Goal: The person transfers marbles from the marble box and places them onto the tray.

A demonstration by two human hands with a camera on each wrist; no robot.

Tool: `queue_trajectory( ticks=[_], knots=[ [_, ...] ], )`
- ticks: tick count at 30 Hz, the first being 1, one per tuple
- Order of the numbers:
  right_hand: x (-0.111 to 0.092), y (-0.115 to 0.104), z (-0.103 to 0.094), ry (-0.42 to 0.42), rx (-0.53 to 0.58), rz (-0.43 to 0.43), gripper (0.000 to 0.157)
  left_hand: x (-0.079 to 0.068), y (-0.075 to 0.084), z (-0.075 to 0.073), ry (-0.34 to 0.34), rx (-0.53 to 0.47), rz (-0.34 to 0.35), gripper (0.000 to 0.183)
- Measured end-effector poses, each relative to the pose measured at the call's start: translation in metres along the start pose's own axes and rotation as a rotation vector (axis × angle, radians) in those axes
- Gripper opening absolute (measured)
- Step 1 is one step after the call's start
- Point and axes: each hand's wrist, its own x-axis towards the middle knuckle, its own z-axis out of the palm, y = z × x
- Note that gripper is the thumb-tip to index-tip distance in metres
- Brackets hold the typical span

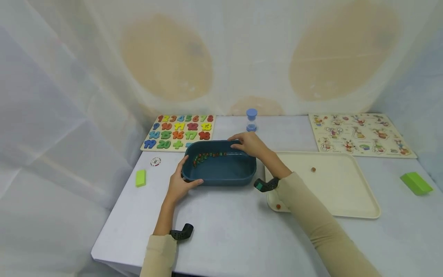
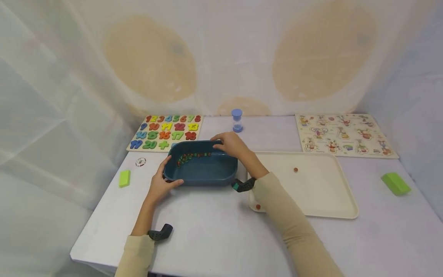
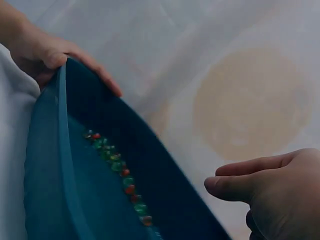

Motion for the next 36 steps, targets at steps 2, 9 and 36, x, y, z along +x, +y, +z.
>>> queue_trajectory(
  ticks=[2, 9, 36],
  knots=[
    [0.014, 0.0, 0.013, -0.064, 0.006, 0.025, 0.027, 0.001, 0.0, 0.0, -0.003, 0.001, 0.0, 0.097],
    [0.032, 0.007, 0.043, -0.257, -0.081, 0.11, 0.027, 0.002, 0.0, 0.0, -0.003, 0.008, -0.006, 0.097],
    [-0.062, 0.024, -0.037, 0.222, 0.018, 0.031, 0.022, 0.002, -0.002, 0.001, -0.001, 0.002, -0.002, 0.097]
  ],
)
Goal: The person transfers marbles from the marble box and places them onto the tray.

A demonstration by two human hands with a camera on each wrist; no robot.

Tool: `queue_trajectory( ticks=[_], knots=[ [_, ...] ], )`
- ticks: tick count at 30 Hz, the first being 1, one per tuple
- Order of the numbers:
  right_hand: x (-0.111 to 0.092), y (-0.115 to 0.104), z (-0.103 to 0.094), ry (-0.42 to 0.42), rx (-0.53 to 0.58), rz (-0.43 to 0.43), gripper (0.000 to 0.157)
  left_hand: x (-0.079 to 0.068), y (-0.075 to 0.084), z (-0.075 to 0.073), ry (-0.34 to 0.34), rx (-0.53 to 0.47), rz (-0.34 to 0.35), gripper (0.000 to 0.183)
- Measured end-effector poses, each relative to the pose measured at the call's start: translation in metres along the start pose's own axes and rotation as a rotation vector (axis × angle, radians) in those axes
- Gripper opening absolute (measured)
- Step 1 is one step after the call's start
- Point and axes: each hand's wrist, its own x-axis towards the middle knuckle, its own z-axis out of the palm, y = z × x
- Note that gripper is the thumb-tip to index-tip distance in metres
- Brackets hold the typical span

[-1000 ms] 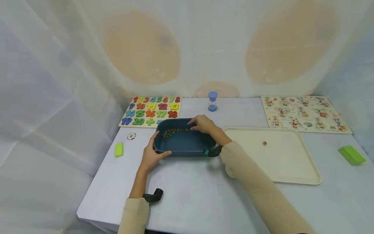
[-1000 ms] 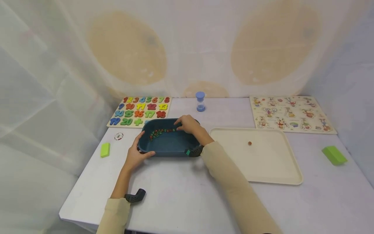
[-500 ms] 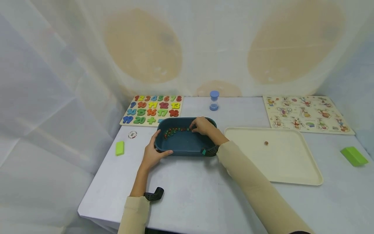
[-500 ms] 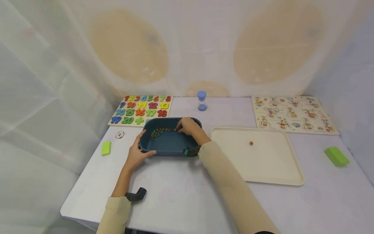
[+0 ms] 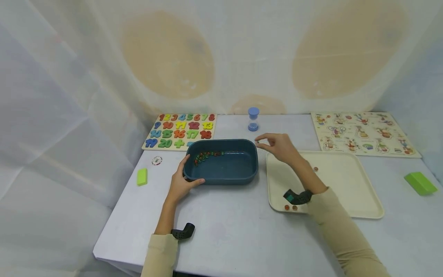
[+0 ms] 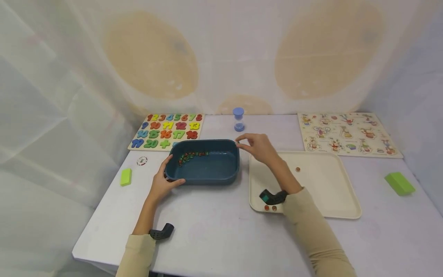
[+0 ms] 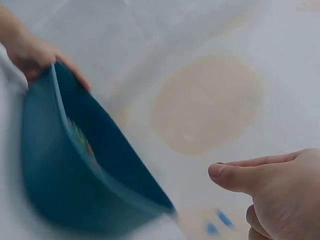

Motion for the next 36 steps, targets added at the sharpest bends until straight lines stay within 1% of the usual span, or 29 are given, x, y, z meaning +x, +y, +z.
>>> queue_trajectory(
  ticks=[3, 5, 8, 10, 14, 17, 19, 21, 23, 25, 27, 29, 31, 36],
  knots=[
    [-0.031, 0.026, -0.024, 0.043, -0.058, 0.068, 0.023, 0.0, 0.0, 0.0, 0.001, 0.005, 0.001, 0.097],
    [-0.051, 0.044, -0.034, 0.04, -0.085, 0.119, 0.024, -0.001, 0.001, 0.0, 0.002, 0.005, -0.002, 0.097],
    [-0.077, 0.067, -0.041, 0.017, -0.12, 0.175, 0.024, -0.001, 0.002, 0.0, 0.003, 0.006, -0.009, 0.096],
    [-0.091, 0.08, -0.042, -0.002, -0.147, 0.188, 0.024, -0.001, 0.002, 0.001, 0.004, 0.006, -0.011, 0.096],
    [-0.109, 0.097, -0.039, -0.043, -0.187, 0.237, 0.025, -0.001, 0.002, 0.002, 0.003, 0.006, -0.014, 0.097],
    [-0.117, 0.102, -0.038, -0.072, -0.199, 0.273, 0.025, -0.001, 0.002, 0.002, 0.002, 0.006, -0.019, 0.097],
    [-0.119, 0.104, -0.038, -0.076, -0.203, 0.28, 0.025, -0.001, 0.002, 0.001, 0.005, 0.003, -0.02, 0.097],
    [-0.12, 0.105, -0.039, -0.073, -0.21, 0.286, 0.028, -0.001, 0.002, 0.001, 0.005, 0.005, -0.015, 0.097],
    [-0.12, 0.103, -0.041, -0.053, -0.214, 0.277, 0.031, -0.001, 0.003, 0.001, 0.005, 0.004, -0.015, 0.096],
    [-0.116, 0.101, -0.042, -0.023, -0.21, 0.253, 0.033, -0.001, 0.003, 0.002, 0.003, 0.004, -0.014, 0.096],
    [-0.108, 0.093, -0.042, 0.007, -0.195, 0.217, 0.033, -0.001, 0.003, 0.002, 0.003, 0.002, -0.017, 0.096],
    [-0.096, 0.082, -0.04, 0.028, -0.169, 0.187, 0.033, -0.001, 0.003, 0.002, 0.002, -0.001, -0.016, 0.096],
    [-0.079, 0.065, -0.037, 0.032, -0.137, 0.164, 0.032, -0.001, 0.002, 0.002, 0.004, -0.002, -0.014, 0.097],
    [-0.03, 0.021, -0.015, 0.004, -0.06, 0.061, 0.03, -0.001, 0.0, 0.002, 0.005, -0.002, -0.011, 0.098]
  ],
)
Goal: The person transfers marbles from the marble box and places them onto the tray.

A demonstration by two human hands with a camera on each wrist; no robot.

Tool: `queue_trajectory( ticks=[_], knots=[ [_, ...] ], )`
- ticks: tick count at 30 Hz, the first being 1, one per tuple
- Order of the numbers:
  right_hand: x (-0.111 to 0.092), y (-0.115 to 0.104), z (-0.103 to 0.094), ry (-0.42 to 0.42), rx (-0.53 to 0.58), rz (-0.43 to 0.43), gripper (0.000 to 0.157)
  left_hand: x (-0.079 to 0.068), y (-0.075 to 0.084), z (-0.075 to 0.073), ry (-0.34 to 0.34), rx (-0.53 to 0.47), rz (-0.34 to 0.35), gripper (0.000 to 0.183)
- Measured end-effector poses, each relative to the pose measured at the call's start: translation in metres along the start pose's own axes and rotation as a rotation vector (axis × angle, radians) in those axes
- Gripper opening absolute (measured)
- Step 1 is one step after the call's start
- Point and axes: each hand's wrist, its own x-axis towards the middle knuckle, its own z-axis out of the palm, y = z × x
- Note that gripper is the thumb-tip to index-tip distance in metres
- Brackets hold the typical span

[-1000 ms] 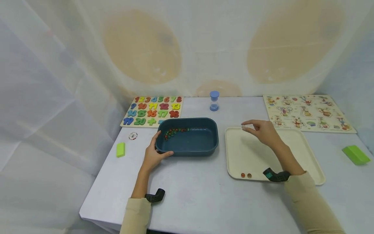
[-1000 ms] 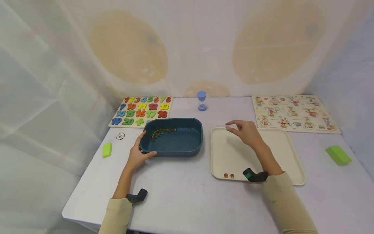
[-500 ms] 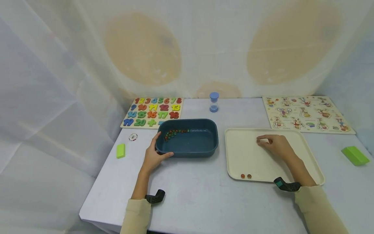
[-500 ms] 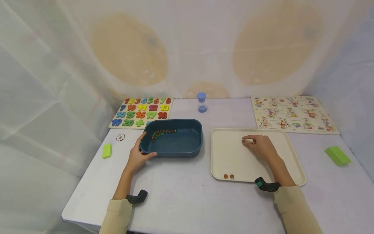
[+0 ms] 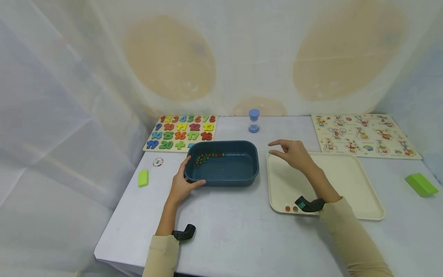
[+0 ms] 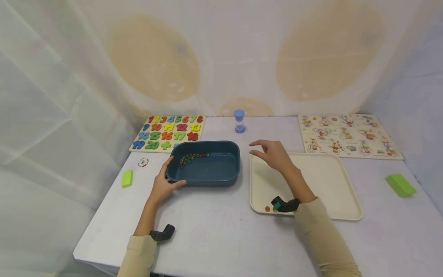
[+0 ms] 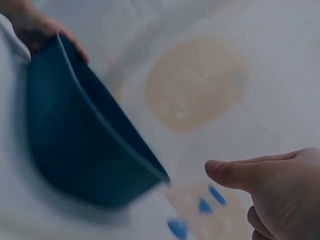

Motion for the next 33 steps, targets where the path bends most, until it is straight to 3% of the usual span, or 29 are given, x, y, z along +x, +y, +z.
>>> queue_trajectory(
  ticks=[3, 7, 11, 16, 28, 33],
  knots=[
    [0.029, -0.026, 0.02, -0.043, 0.047, -0.065, 0.03, 0.0, -0.001, -0.001, 0.002, 0.0, 0.001, 0.098],
    [0.064, -0.049, 0.052, -0.14, 0.113, -0.088, 0.029, 0.0, 0.0, -0.003, 0.008, 0.0, 0.002, 0.097],
    [0.088, -0.057, 0.084, -0.256, 0.128, -0.066, 0.029, 0.001, 0.002, -0.004, 0.003, 0.006, 0.0, 0.098],
    [0.099, -0.055, 0.111, -0.385, 0.055, -0.03, 0.03, 0.001, 0.003, -0.002, -0.009, 0.002, -0.006, 0.098],
    [0.104, -0.052, 0.129, -0.484, -0.07, -0.031, 0.021, 0.001, 0.002, -0.003, -0.003, -0.005, 0.012, 0.098],
    [0.098, -0.051, 0.118, -0.416, -0.025, -0.068, 0.019, 0.0, 0.002, -0.002, -0.004, -0.005, 0.008, 0.098]
  ],
)
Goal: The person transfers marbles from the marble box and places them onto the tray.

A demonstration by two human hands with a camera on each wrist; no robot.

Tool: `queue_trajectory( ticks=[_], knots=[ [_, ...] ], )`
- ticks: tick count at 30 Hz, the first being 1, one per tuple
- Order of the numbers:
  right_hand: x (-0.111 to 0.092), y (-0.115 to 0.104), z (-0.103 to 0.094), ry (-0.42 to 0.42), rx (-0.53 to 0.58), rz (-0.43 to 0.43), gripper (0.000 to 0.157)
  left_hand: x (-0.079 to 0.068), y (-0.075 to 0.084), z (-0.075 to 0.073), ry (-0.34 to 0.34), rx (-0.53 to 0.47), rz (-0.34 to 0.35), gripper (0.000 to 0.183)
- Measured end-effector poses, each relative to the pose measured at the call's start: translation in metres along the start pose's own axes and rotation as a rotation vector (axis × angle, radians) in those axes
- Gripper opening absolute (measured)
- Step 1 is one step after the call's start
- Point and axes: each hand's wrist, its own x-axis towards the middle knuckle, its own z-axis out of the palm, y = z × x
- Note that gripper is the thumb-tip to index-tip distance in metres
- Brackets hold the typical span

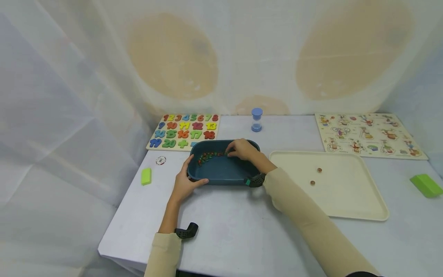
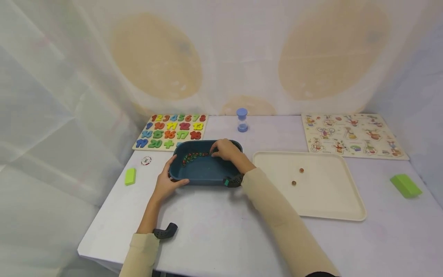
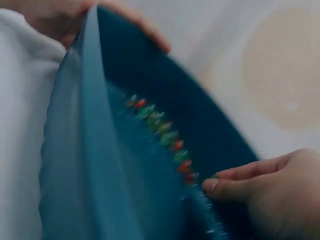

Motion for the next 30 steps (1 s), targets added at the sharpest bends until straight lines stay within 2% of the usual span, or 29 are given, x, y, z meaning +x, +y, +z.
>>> queue_trajectory(
  ticks=[5, 9, 12, 18, 22, 26, 30],
  knots=[
    [-0.035, 0.004, -0.035, 0.183, 0.103, -0.05, 0.02, -0.001, 0.002, 0.002, -0.004, -0.005, 0.003, 0.098],
    [-0.079, 0.017, -0.067, 0.332, 0.119, -0.063, 0.021, -0.001, 0.002, 0.002, 0.002, -0.009, 0.003, 0.098],
    [-0.115, 0.035, -0.078, 0.402, 0.092, -0.03, 0.021, -0.003, 0.002, 0.0, 0.006, -0.004, -0.003, 0.097],
    [-0.179, 0.089, -0.067, 0.389, 0.009, 0.115, 0.024, -0.004, 0.0, -0.003, 0.016, -0.004, -0.019, 0.096],
    [-0.212, 0.119, -0.056, 0.384, -0.048, 0.201, 0.022, -0.003, 0.0, -0.003, 0.006, -0.003, -0.013, 0.097],
    [-0.233, 0.134, -0.05, 0.351, -0.052, 0.27, 0.024, -0.003, 0.002, -0.002, 0.001, -0.002, -0.009, 0.097],
    [-0.245, 0.14, -0.049, 0.339, -0.052, 0.322, 0.029, -0.002, 0.003, 0.0, -0.002, -0.005, -0.004, 0.096]
  ],
)
